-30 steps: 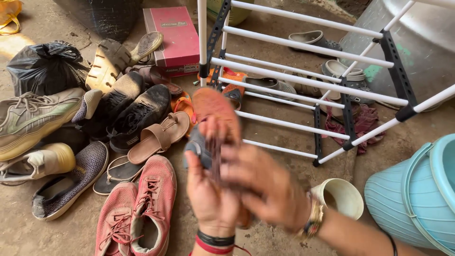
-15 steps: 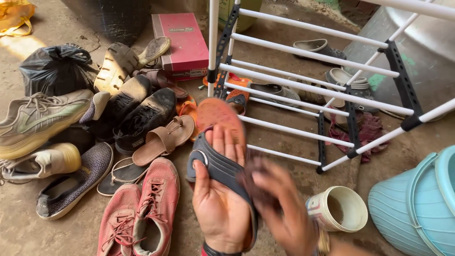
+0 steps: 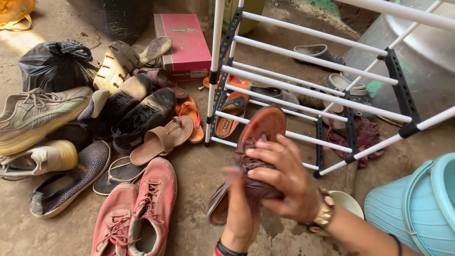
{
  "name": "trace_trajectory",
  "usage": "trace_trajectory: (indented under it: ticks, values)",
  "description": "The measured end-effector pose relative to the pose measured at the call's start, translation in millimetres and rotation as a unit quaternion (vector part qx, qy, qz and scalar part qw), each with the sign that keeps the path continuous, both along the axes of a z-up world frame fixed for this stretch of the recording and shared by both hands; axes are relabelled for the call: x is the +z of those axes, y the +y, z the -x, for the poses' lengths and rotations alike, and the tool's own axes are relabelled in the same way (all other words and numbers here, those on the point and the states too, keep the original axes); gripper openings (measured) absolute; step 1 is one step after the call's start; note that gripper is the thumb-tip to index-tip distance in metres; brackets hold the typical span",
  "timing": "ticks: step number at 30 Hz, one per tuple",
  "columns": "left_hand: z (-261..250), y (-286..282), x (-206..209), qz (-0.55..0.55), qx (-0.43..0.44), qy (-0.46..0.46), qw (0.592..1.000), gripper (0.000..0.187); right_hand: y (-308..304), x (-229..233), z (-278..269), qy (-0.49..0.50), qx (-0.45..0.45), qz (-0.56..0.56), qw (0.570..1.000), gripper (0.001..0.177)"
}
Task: Assembling a multi-tier plastic shoe rack and cleaning footwear with a cloth to place on it.
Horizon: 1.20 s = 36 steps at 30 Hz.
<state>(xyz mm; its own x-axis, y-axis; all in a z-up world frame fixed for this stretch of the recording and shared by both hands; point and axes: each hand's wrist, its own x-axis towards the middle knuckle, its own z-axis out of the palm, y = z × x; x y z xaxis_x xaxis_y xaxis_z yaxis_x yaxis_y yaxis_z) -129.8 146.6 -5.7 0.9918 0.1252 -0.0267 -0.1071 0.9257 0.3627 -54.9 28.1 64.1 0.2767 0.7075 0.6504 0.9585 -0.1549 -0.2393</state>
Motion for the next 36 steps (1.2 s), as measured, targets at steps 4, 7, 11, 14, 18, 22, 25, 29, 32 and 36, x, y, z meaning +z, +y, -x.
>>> trace_trajectory:
  ticks: [4,7,11,14,18,22,25,29,32,36]
  values:
    - [4.1,7.1,-34.8,-0.272,-0.098,-0.077,0.954,0.057,-11.1,24.4,-7.3,0.058,0.023,0.029,0.998,0.049]
    - [1.5,7.6,-29.8,-0.425,-0.1,-0.129,0.89,0.048,-2.2,33.2,7.5,0.118,0.092,0.061,0.987,0.049]
    - [6.1,2.4,3.7,-0.587,0.152,-0.231,0.761,0.053,11.5,28.1,18.5,0.154,0.146,0.177,0.961,0.044]
    - [7.1,-8.0,-24.0,-0.604,0.118,-0.206,0.761,0.045,-22.5,29.7,-6.9,0.234,0.116,0.127,0.957,0.058]
    - [5.5,-4.9,-44.5,-0.557,-0.02,-0.085,0.826,0.037,-33.6,12.4,5.4,0.064,0.109,0.051,0.991,0.051]
    - [4.9,1.0,-22.5,-0.586,0.022,-0.173,0.791,0.038,-29.6,17.9,10.9,0.078,0.073,0.06,0.993,0.053]
    - [14.9,0.8,-25.4,-0.658,0.026,-0.2,0.726,0.042,-29.6,26.7,-0.5,0.294,0.011,0.17,0.94,0.057]
    - [0.7,16.7,-9.1,-0.652,-0.025,-0.201,0.73,0.041,-34.5,7.7,-4.3,0.318,0.033,0.122,0.94,0.054]
    - [-2.1,-1.7,-78.7,-0.442,-0.181,-0.087,0.874,0.02,-39.8,-0.8,-3.4,0.342,0.014,0.112,0.933,0.055]
    - [-3.9,-6.5,-47.3,-0.216,-0.272,0.056,0.936,0.014,-50.1,-22.7,5.6,0.345,-0.022,0.068,0.936,0.054]
